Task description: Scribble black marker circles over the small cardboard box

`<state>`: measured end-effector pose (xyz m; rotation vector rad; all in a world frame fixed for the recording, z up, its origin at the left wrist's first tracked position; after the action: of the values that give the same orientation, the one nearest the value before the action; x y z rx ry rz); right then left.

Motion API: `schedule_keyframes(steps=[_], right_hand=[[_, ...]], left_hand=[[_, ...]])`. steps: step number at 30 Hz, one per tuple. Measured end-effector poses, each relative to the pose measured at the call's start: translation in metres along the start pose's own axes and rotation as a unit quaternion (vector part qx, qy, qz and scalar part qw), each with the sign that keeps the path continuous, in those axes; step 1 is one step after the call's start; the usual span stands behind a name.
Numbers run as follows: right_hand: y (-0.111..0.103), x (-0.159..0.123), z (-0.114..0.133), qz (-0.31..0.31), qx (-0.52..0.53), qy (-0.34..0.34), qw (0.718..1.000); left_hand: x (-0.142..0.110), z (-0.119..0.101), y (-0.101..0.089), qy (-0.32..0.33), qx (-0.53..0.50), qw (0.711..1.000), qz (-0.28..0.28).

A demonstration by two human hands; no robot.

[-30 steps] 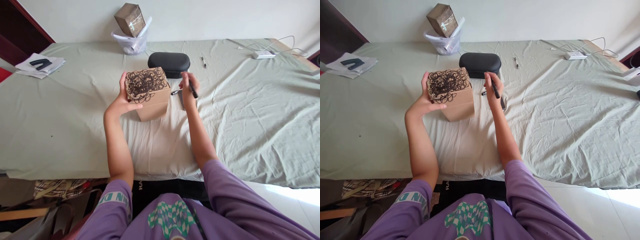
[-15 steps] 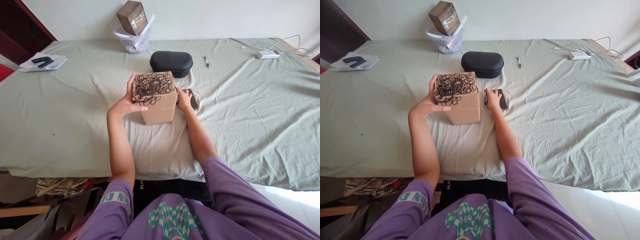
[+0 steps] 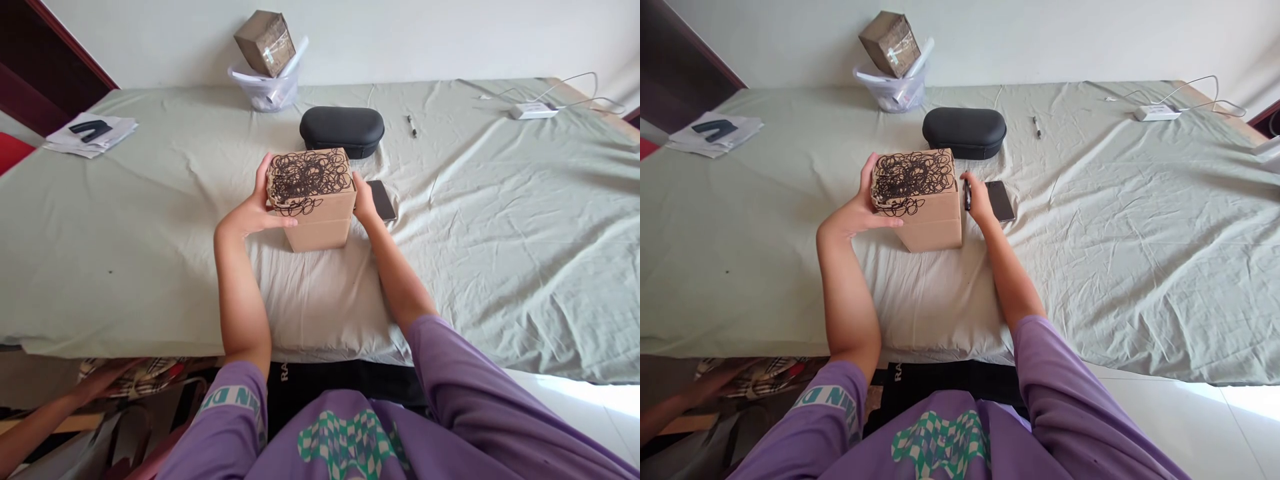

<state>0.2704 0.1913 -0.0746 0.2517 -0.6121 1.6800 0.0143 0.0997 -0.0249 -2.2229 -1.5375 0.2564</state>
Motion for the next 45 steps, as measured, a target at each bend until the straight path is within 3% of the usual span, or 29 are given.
schedule_keyframes(steps=[3,5,6,7,9,10,13,16,20,23,27,36,39,45], right_hand=[[-0.040,0.011,0.046,-0.143,0.016,-0.078,0.987],[-0.055,0.011,0.090,-0.180,0.043,-0.127,0.974],[-0.058,0.007,0.119,-0.180,0.084,-0.178,0.964],[-0.056,0.002,0.146,-0.167,0.119,-0.215,0.955],[-0.038,-0.011,0.191,-0.108,0.181,-0.251,0.945],[-0.023,-0.019,0.211,-0.066,0.208,-0.269,0.938],[0.018,-0.039,0.241,0.021,0.216,-0.289,0.932],[0.036,-0.045,0.244,0.042,0.179,-0.280,0.942],[0.018,-0.041,0.235,-0.003,0.208,-0.193,0.959],[0.010,-0.039,0.224,-0.006,0.248,-0.096,0.964],[0.025,-0.039,0.211,0.035,0.298,-0.031,0.953],[0.040,-0.036,0.210,0.062,0.337,-0.026,0.939],[0.053,-0.038,0.206,0.085,0.351,-0.004,0.932],[0.073,-0.039,0.199,0.111,0.358,0.016,0.927]], left_hand=[[-0.005,-0.003,-0.025,0.025,-0.008,0.999,-0.045],[-0.016,-0.029,-0.051,0.130,-0.020,0.982,-0.132],[-0.027,-0.049,-0.061,0.204,-0.027,0.961,-0.183],[-0.040,-0.070,-0.068,0.275,-0.033,0.934,-0.228],[-0.061,-0.106,-0.063,0.351,-0.030,0.895,-0.274],[-0.066,-0.121,-0.053,0.359,-0.017,0.893,-0.273],[-0.065,-0.147,-0.017,0.297,0.019,0.928,-0.224],[-0.067,-0.151,-0.008,0.266,0.056,0.926,-0.262],[-0.074,-0.136,-0.038,0.304,-0.051,0.877,-0.368],[-0.072,-0.122,-0.052,0.295,-0.106,0.867,-0.388],[-0.070,-0.123,-0.046,0.283,-0.078,0.883,-0.367],[-0.068,-0.136,-0.023,0.294,-0.022,0.914,-0.279],[-0.062,-0.133,-0.017,0.265,0.005,0.929,-0.260],[-0.055,-0.123,-0.018,0.259,-0.048,0.932,-0.250]])
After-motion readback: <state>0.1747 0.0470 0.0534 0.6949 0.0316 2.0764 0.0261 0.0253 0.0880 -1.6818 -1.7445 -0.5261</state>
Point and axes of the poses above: each hand's wrist, its own x-axis towards the middle knuckle, its own y-axis out of the palm, z = x × y, the point moved 9 cm from there along x, towards the middle knuckle, and after that the axes turned 8 degrees about -y, right-handed, at the moved point
